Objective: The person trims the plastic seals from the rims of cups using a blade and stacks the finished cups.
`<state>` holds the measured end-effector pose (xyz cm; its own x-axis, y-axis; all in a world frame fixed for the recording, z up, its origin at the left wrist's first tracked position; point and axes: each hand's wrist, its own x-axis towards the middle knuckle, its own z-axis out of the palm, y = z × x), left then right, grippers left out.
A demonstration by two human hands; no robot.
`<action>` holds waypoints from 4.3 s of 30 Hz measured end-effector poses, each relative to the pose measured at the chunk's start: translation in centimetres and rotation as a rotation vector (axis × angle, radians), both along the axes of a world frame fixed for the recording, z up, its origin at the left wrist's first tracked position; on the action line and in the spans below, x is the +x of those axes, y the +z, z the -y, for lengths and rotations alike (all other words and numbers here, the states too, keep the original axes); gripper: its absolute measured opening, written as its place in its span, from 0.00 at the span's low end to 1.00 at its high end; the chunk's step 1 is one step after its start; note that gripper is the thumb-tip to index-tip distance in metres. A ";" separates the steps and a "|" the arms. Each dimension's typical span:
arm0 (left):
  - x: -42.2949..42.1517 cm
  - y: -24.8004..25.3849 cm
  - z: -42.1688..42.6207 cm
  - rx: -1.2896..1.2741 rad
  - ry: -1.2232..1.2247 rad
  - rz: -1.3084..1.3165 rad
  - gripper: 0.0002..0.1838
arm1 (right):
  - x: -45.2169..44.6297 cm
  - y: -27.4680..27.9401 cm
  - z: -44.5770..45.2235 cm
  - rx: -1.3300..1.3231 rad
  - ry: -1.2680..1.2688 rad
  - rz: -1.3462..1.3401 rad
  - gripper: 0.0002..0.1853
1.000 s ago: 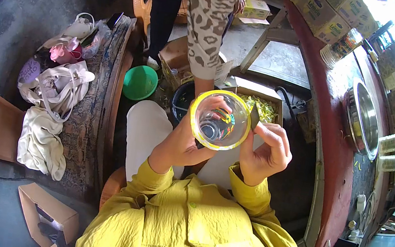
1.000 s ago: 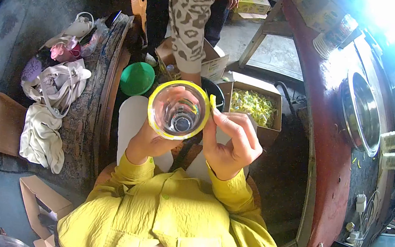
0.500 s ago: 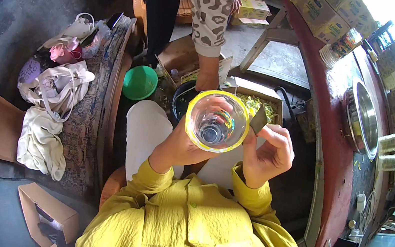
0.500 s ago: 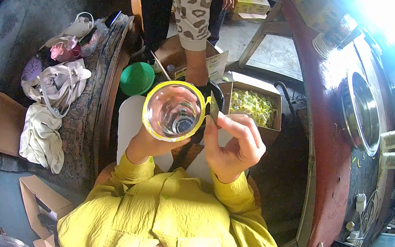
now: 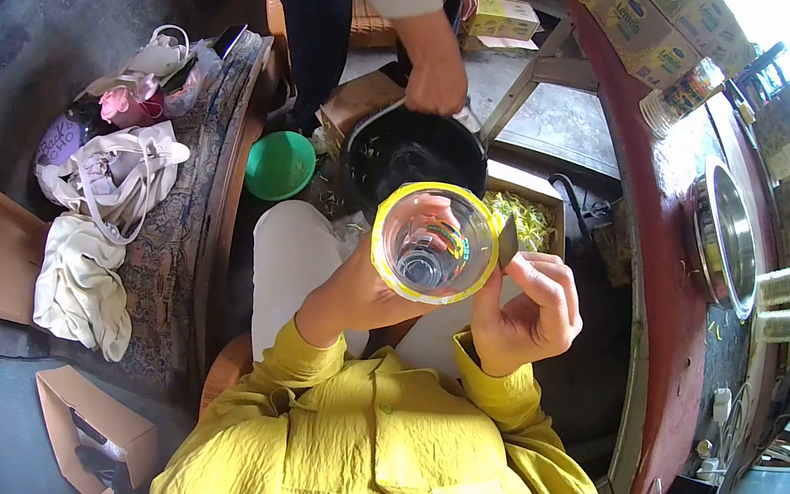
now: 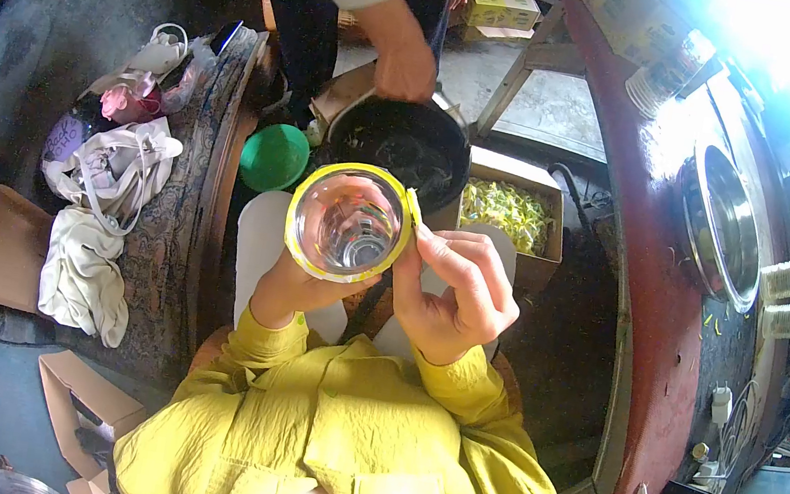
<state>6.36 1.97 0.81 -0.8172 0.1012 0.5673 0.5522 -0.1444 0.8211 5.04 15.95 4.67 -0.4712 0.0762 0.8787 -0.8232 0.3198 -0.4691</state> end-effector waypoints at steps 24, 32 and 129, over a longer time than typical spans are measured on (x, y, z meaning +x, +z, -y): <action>-0.3 -0.4 0.2 0.018 -0.062 0.059 0.40 | -1.0 0.5 -1.2 0.014 0.137 0.141 0.10; -0.2 0.7 0.7 -0.079 -0.159 0.062 0.38 | -1.2 0.4 -1.3 -0.017 0.163 0.151 0.11; -1.5 -0.6 -1.3 0.317 -0.138 0.052 0.40 | -0.2 -0.3 0.3 -0.057 0.010 -0.007 0.13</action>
